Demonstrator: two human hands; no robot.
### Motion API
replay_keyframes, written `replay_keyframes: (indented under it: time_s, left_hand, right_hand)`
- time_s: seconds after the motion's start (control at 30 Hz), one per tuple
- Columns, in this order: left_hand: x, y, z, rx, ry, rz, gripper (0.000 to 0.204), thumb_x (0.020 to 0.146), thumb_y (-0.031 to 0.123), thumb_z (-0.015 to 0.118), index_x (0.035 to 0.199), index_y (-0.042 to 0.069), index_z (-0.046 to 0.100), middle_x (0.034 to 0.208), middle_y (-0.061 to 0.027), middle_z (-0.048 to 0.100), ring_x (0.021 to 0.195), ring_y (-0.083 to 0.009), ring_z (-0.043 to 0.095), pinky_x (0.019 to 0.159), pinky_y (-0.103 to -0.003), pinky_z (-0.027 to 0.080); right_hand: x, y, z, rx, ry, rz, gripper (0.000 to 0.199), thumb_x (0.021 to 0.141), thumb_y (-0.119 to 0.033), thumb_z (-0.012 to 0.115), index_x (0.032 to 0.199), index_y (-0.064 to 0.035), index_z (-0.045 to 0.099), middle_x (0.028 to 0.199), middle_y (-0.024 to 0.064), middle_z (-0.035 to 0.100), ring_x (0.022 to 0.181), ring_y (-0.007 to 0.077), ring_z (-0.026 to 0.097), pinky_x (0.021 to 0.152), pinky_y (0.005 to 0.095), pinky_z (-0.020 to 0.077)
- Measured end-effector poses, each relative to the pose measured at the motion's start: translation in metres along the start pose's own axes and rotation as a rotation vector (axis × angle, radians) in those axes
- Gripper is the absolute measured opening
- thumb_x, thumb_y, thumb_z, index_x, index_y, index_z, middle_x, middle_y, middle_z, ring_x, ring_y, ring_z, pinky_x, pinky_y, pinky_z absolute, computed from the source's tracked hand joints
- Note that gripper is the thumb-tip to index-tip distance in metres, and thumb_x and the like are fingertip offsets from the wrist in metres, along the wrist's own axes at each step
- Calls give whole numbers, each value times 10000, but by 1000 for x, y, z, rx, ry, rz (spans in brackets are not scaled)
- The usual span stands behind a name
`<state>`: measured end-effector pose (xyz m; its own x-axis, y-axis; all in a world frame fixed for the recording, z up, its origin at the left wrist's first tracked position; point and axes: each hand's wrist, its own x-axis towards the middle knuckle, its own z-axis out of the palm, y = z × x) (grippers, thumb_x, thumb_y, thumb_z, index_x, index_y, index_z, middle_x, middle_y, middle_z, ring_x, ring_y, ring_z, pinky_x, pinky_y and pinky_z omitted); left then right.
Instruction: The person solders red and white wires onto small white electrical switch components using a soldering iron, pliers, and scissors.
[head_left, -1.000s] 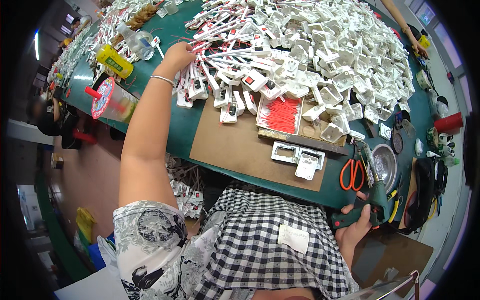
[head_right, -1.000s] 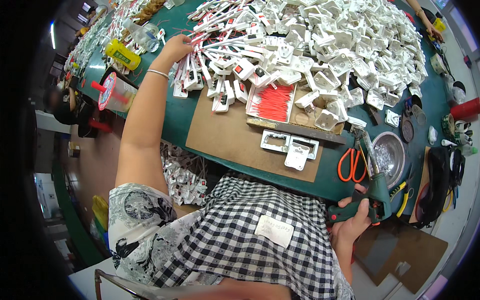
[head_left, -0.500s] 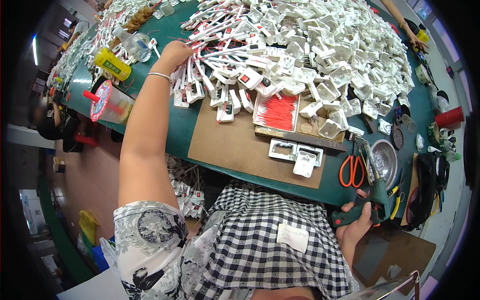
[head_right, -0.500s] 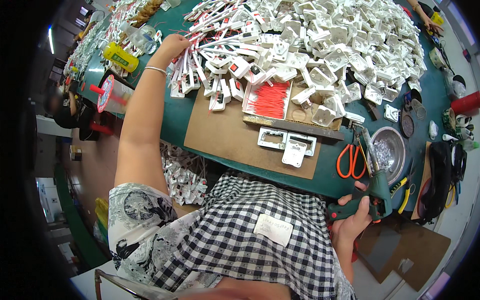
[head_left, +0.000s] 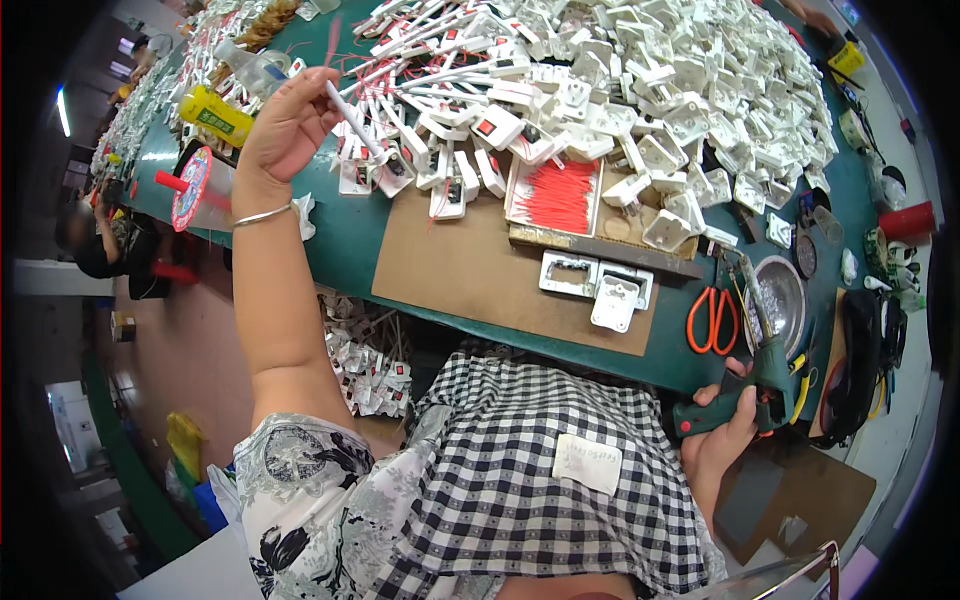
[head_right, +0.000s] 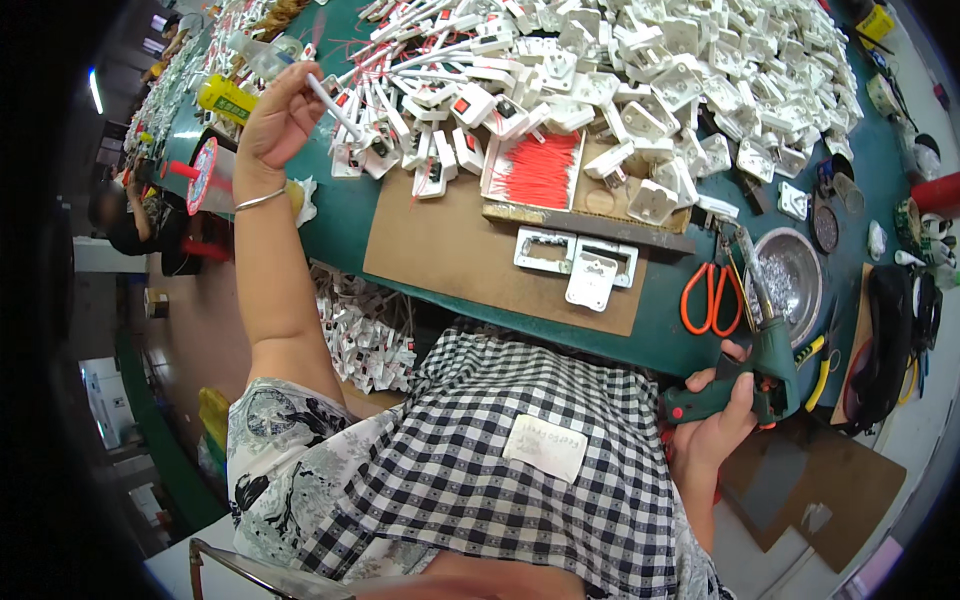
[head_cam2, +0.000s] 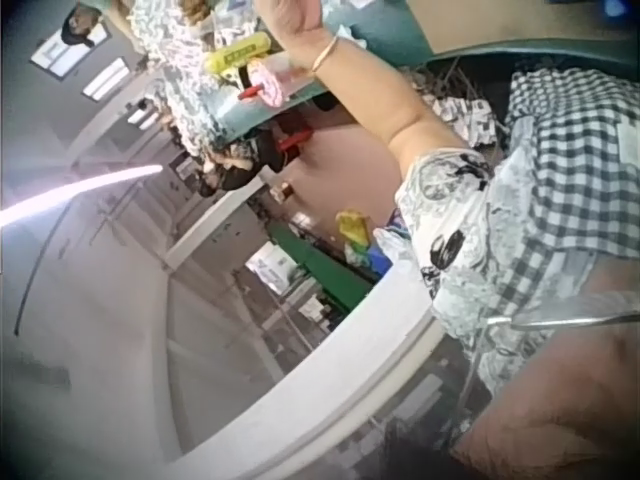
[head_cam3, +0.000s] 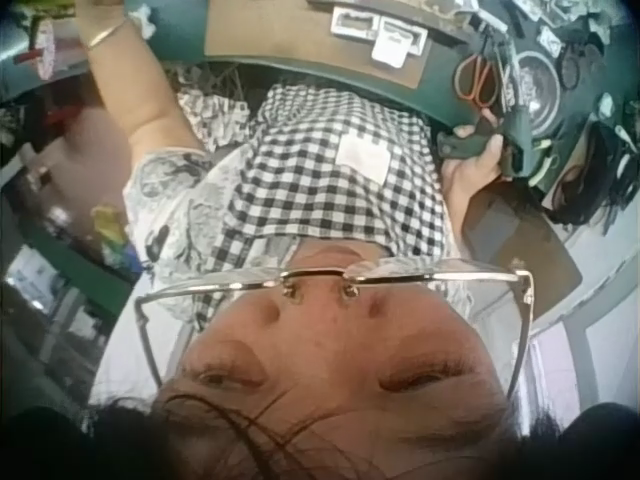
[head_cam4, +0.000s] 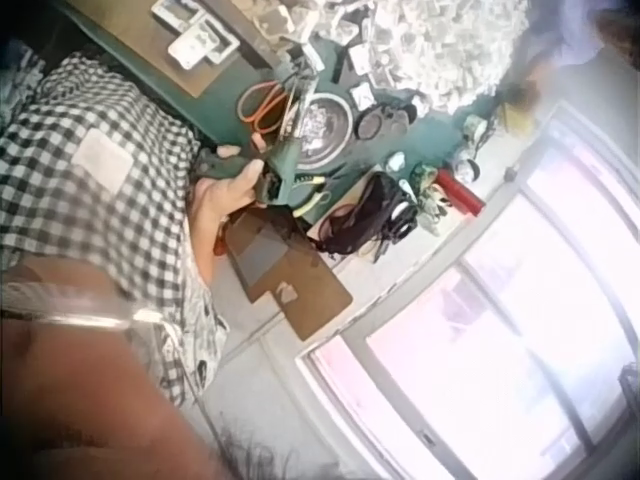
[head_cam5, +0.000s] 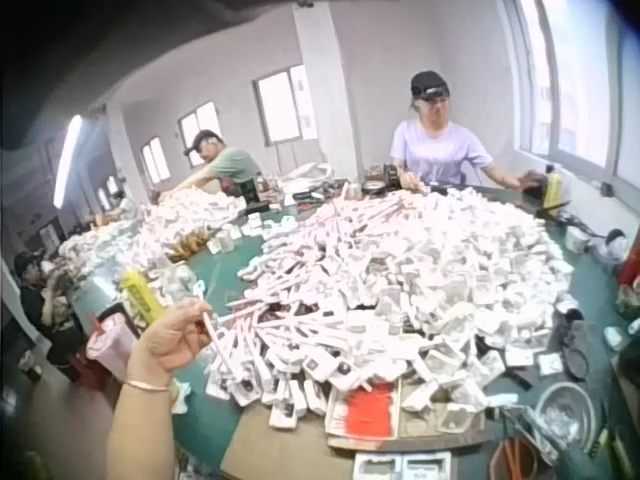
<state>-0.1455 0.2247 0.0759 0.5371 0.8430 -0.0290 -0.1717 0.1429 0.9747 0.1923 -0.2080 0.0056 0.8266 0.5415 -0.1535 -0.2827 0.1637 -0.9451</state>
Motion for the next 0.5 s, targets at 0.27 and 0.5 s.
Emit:
replay_keyframes:
  time_s: [0.27,0.5]
  left_hand:
    - [-4,-23,122,-230,-341,187,171,945,99,534,1084,10,581,994,-66,599,882,-135,568,758,-247,480]
    - [-7,-68,192,-152,-264,234,128,897,76,613,1009,14,624,959,-54,664,759,-82,588,664,-208,488]
  right_hand:
    - [-1,-1,3,-3,28,-68,396,971,-226,415,1284,16,399,1144,167,568,642,178,546,626,319,471]
    - [-8,-5,-4,-23,14,-83,392,966,-223,419,1280,11,400,1141,173,562,630,177,544,598,309,468]
